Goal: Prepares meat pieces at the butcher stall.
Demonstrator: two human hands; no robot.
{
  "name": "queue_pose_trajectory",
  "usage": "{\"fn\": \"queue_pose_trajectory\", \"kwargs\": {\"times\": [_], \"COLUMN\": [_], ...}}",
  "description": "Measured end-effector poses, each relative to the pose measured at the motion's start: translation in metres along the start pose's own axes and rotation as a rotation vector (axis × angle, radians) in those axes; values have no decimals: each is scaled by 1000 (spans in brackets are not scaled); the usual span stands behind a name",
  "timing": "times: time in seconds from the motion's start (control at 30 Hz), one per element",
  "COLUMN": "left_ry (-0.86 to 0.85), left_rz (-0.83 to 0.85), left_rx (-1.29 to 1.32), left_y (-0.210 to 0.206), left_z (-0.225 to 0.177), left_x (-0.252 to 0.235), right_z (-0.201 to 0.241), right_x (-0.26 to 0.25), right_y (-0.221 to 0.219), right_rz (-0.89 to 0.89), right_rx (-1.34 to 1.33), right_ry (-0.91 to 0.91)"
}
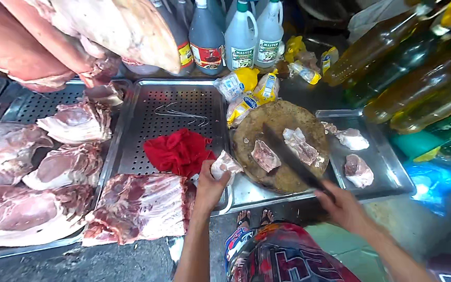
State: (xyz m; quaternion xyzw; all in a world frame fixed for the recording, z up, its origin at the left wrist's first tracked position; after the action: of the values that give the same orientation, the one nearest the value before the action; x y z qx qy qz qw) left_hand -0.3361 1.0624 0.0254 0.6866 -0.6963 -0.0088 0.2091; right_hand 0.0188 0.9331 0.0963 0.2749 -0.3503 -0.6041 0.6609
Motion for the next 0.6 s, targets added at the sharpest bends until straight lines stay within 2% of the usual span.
{"fn": "queue_pose_trajectory", "kwargs": {"times": [0.1,0.23,0.3,0.37,0.43,0.53,0.6], "left_ry": [-57,-109,-103,-113,-108,-107,-123], "left_rz": [161,326,348,332,315,324,353], "left_rx": [-4,-175,-315,-347,-280,-195,-175], "left_y": [-21,-64,-70,-62,-52,-50,-62], "left_z": [-13,-37,-46,-53,-55,-69,-88], "left_x": [7,12,9,2,-7,-21,-33], "right_z": [-7,-60,-79,-83,-67,-40,-36], "right_x": [-41,-107,-126,-132,-132,-129,-126], "right_y": [51,69,62,56,52,18,-4], "right_rz": [-208,-179,-113,-130,-187,-1,22], "right_rx": [324,499,526,510,422,248,239], "right_ry": [7,-229,-280,-240,-158,-215,-251]}}
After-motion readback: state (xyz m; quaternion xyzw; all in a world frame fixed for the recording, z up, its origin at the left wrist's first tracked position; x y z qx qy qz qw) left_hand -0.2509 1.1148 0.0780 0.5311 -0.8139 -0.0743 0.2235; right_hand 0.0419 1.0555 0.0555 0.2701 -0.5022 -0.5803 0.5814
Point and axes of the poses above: each hand's wrist, its own x-axis away from the middle knuckle, its own y-axis out of the back of the hand, z = x × y, the point moved 7 cm from there along -x, towards the middle knuckle, and after that the axes turned 5 degrees about y, right-handed, at the moved point
